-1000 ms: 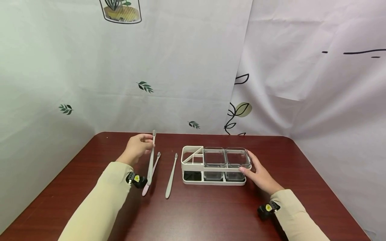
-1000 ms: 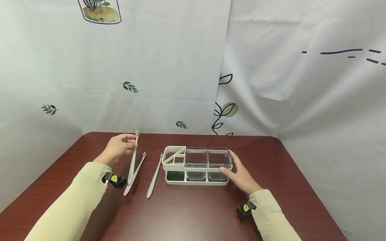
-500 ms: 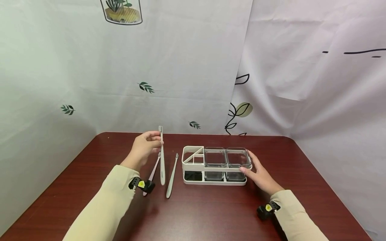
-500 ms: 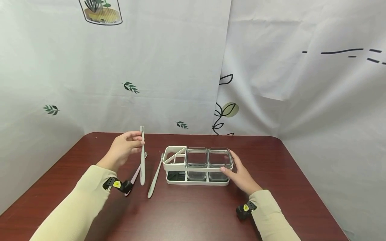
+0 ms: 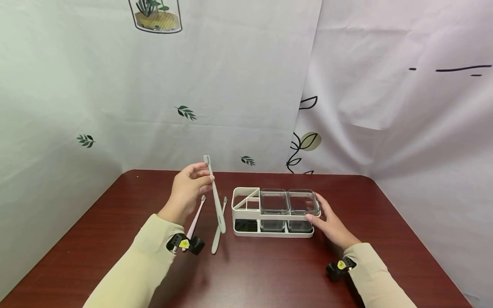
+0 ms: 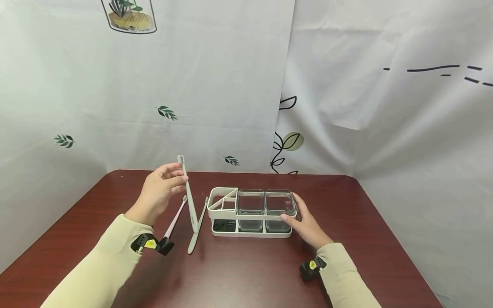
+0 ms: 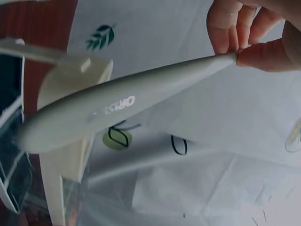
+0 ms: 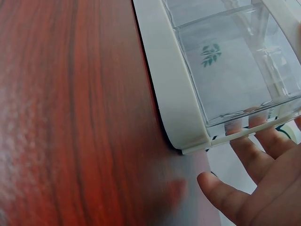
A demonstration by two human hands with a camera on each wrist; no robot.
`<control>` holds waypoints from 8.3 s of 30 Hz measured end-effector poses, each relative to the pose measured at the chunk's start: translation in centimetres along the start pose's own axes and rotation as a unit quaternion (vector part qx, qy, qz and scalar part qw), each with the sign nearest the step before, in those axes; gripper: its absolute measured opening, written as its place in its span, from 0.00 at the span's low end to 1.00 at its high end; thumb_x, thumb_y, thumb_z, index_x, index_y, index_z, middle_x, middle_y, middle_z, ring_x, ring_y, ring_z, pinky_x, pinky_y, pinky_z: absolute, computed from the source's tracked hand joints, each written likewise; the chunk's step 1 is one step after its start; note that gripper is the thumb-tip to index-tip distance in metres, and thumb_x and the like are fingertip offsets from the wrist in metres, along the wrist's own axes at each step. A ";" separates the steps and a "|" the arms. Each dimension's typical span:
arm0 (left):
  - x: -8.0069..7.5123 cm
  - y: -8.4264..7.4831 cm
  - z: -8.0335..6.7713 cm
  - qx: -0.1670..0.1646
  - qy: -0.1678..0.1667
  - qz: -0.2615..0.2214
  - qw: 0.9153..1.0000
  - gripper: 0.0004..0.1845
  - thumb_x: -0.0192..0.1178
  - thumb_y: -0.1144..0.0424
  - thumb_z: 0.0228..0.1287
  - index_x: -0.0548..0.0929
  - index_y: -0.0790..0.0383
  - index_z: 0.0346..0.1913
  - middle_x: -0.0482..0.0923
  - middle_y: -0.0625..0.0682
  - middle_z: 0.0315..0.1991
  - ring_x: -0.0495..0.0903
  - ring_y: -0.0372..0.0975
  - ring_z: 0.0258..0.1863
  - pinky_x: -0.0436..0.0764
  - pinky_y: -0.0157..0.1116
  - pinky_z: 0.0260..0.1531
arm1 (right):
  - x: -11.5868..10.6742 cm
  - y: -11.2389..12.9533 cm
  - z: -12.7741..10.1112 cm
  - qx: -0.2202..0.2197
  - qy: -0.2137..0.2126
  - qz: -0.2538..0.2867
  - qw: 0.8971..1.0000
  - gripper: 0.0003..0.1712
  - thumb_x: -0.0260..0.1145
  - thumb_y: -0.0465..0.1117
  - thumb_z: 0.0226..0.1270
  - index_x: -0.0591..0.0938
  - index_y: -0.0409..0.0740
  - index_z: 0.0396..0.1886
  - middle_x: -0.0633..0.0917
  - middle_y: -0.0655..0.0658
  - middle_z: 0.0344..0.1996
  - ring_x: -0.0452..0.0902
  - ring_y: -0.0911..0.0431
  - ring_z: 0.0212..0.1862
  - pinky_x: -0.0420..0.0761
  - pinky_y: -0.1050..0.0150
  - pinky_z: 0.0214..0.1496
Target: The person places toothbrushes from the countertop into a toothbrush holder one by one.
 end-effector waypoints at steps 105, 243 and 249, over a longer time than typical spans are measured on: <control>11.6 2.4 -2.5 0.228 0.033 0.191 0.954 0.15 0.60 0.78 0.59 0.78 0.65 0.48 0.78 0.55 0.38 0.79 0.45 0.41 0.80 0.40 0.39 | -0.1 0.1 0.2 0.012 -0.002 0.013 1.000 0.45 0.59 0.42 0.71 0.42 0.46 0.77 0.62 0.30 0.68 0.57 0.37 0.70 0.66 0.80 0.53; -5.7 12.8 5.0 -0.117 -0.007 0.271 0.955 0.18 0.56 0.82 0.57 0.75 0.75 0.51 0.77 0.67 0.48 0.77 0.47 0.39 0.79 0.34 0.30 | 0.0 -0.7 0.4 0.031 -0.002 0.018 0.999 0.46 0.60 0.45 0.71 0.42 0.48 0.77 0.62 0.32 0.69 0.57 0.39 0.70 0.65 0.79 0.54; -5.6 13.0 5.2 -0.109 -0.002 0.302 0.947 0.18 0.58 0.83 0.55 0.77 0.75 0.50 0.78 0.66 0.46 0.77 0.47 0.37 0.80 0.36 0.30 | 0.0 -0.6 0.4 0.030 -0.001 0.017 0.999 0.46 0.59 0.44 0.72 0.42 0.48 0.77 0.61 0.32 0.69 0.57 0.39 0.70 0.66 0.78 0.54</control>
Point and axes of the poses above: each hand's wrist, its own z-axis towards the middle knuckle, its own x-axis out of the palm, y = z × x, the point moved 9 cm from there along z, towards the middle knuckle
